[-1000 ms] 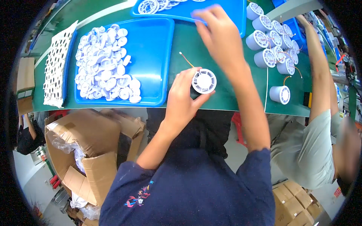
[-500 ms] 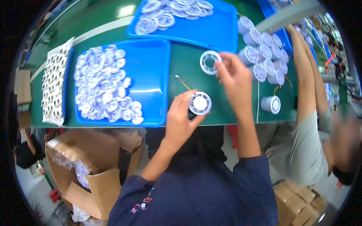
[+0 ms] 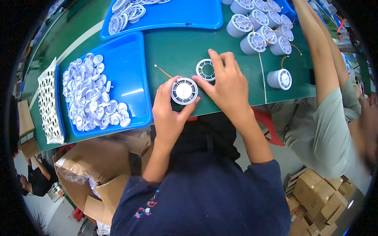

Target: Assembling small circular cooling fans by manually attaching plastic rings and components at a workbench.

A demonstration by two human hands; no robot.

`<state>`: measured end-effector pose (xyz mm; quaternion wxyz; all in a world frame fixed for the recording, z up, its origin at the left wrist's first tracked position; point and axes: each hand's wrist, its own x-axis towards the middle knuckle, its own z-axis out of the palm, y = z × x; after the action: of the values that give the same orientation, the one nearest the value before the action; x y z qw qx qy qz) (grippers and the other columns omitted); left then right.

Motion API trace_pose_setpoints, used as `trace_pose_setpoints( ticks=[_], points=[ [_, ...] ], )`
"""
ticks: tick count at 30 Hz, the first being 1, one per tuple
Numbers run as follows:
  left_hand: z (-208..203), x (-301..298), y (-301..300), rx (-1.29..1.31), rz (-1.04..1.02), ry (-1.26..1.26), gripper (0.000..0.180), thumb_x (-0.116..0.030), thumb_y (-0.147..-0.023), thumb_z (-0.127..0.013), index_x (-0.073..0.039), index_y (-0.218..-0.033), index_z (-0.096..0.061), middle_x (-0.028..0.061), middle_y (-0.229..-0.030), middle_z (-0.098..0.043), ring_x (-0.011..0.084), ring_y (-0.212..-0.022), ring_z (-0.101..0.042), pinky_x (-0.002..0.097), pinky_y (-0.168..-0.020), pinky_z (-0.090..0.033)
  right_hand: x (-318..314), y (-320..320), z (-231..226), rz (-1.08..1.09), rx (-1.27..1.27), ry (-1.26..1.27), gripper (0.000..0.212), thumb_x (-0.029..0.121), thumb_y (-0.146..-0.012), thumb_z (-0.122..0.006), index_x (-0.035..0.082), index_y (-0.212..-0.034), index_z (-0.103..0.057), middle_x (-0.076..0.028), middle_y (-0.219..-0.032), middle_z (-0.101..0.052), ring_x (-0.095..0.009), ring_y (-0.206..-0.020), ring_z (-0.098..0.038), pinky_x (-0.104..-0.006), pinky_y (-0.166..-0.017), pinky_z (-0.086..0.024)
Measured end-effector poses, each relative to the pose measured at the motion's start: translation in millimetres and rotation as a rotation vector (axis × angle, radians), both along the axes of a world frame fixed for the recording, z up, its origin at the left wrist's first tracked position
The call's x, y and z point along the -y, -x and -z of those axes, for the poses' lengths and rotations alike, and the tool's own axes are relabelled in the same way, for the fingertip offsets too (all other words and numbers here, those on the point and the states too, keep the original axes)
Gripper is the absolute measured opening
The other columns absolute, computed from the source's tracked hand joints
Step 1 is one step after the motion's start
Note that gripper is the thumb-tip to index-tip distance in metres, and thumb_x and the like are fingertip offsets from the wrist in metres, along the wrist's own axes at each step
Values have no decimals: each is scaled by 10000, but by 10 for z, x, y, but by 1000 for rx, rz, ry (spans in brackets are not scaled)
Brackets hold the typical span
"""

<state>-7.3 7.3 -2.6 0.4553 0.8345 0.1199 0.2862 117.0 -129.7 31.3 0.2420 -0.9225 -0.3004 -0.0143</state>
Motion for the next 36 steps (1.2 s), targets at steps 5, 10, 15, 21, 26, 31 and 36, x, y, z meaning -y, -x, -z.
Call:
trace_pose_setpoints(
  ticks=[5,10,15,21,26,31,36],
  points=[
    [-57,26,39,2,27,13,760,-135,-787,-943,-2,-1436,-570,193,-1327,-676,378,-1197,-670,448,-1026,-542,187,-70,64,-221,87,-77,605,217,-845,-876,26,-1377,-661,-167,-1301,-643,-382,-1158,-630,-482,-955,-544],
    [-3,67,62,-15,31,57,744,-85,-800,-894,5,-1447,-538,230,-1318,-639,443,-1196,-625,495,-998,-527,134,201,-331,-23,-70,-338,592,131,-794,-915,-12,-1318,-680,-171,-1209,-642,-323,-1030,-653,-424,-863,-550],
    [46,80,22,38,-30,3,709,-80,-761,-892,8,-1391,-579,209,-1271,-657,434,-1147,-642,498,-966,-543,-181,542,-186,-159,24,-332,605,152,-770,-926,-40,-1284,-670,-189,-1196,-601,-366,-1057,-636,-437,-881,-547],
    [74,77,-7,61,-29,6,696,-98,-761,-903,14,-1371,-586,207,-1250,-669,426,-1117,-659,495,-943,-554,-215,568,-156,-81,-48,-350,579,154,-775,-926,-48,-1249,-661,-186,-1182,-586,-363,-1013,-656,-440,-855,-558],
    [-25,151,30,125,-64,125,725,-143,-800,-941,-8,-1416,-584,225,-1272,-683,419,-1168,-680,448,-949,-569,-208,579,-157,-91,-117,-397,562,134,-791,-912,-11,-1273,-662,-194,-1195,-612,-374,-1017,-686,-438,-832,-576],
    [-6,216,-30,121,-85,37,702,-170,-842,-917,-15,-1437,-579,238,-1285,-679,436,-1131,-698,462,-932,-580,-140,609,-193,-70,-297,-429,578,109,-833,-868,-3,-1348,-631,-222,-1204,-672,-383,-1034,-714,-439,-847,-583],
    [-74,226,-75,67,-79,-3,658,-151,-853,-882,22,-1404,-565,256,-1245,-670,460,-1071,-707,494,-858,-598,-102,600,-240,-41,-362,-439,573,99,-872,-815,0,-1397,-605,-229,-1198,-689,-378,-1010,-714,-437,-882,-570]
  ],
)
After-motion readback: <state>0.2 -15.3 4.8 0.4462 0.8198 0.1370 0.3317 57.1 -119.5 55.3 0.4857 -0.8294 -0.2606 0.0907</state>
